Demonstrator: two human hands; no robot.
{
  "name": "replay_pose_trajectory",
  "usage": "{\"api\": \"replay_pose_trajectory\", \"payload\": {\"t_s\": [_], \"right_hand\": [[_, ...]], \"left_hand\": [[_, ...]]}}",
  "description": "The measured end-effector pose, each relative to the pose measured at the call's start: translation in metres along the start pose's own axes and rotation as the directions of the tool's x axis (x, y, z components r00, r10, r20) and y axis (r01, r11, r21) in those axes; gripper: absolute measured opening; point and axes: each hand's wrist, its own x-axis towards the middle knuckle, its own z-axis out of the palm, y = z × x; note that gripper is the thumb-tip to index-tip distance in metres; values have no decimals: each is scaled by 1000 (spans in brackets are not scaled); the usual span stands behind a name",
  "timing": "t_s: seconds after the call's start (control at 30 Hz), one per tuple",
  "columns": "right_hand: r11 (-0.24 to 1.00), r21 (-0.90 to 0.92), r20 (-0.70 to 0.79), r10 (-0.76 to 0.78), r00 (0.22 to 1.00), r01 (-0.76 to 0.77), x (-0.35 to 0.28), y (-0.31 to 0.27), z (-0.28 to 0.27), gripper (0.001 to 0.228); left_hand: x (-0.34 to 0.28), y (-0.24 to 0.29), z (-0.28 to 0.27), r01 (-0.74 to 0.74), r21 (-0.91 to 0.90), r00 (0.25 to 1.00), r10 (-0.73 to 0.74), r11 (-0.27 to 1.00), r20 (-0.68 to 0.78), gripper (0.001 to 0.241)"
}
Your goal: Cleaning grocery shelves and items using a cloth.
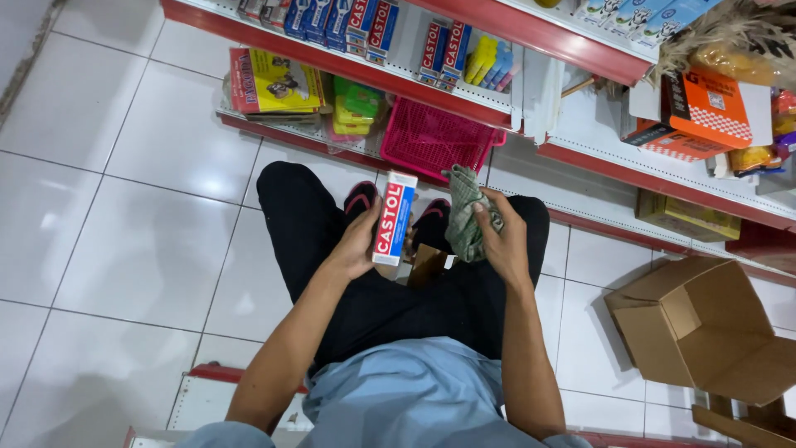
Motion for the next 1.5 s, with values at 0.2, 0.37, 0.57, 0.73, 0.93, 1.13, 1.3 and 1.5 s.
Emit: {"api": "replay_pose_trajectory", "payload": {"t_s": [0.2, 0.37, 0.57, 0.73, 0.93, 1.13, 1.3, 1.5], "right_hand": [[990, 140, -57, -18, 998, 26, -10, 41, -3, 29], [974, 220, -141, 81, 987, -48, -29, 72, -31, 29], [755, 649, -219, 300, 928, -91, -50, 126, -41, 38], [600, 793, -217, 436, 873, -103, -47, 133, -42, 41], [670, 725, -226, 448, 865, -157, -47, 124, -32, 39], [676, 671, -244, 588, 771, -303, -42, 137, -24, 36], [665, 680, -274, 621, 734, -309, -31, 159, -20, 33], [748, 576, -362, 595, 718, -330, -11, 273, -21, 32]], "left_hand": [[17, 0, 13, -29, -189, 955, -28, 982, -294, 51], [40, 7, -1, -102, -183, 953, 43, 978, -301, 37], [123, 21, -32, -321, -149, 891, 245, 935, -383, 40], [251, 44, -90, -459, 163, 805, 487, 873, -340, 26], [331, 70, -104, -408, 147, 794, 430, 901, -429, 27], [350, 92, -83, -350, 484, 746, 551, 802, -374, 34], [344, 107, -63, -357, 573, 730, 603, 737, -321, 34], [355, 116, -56, -247, 575, 752, 529, 780, -394, 41]]}}
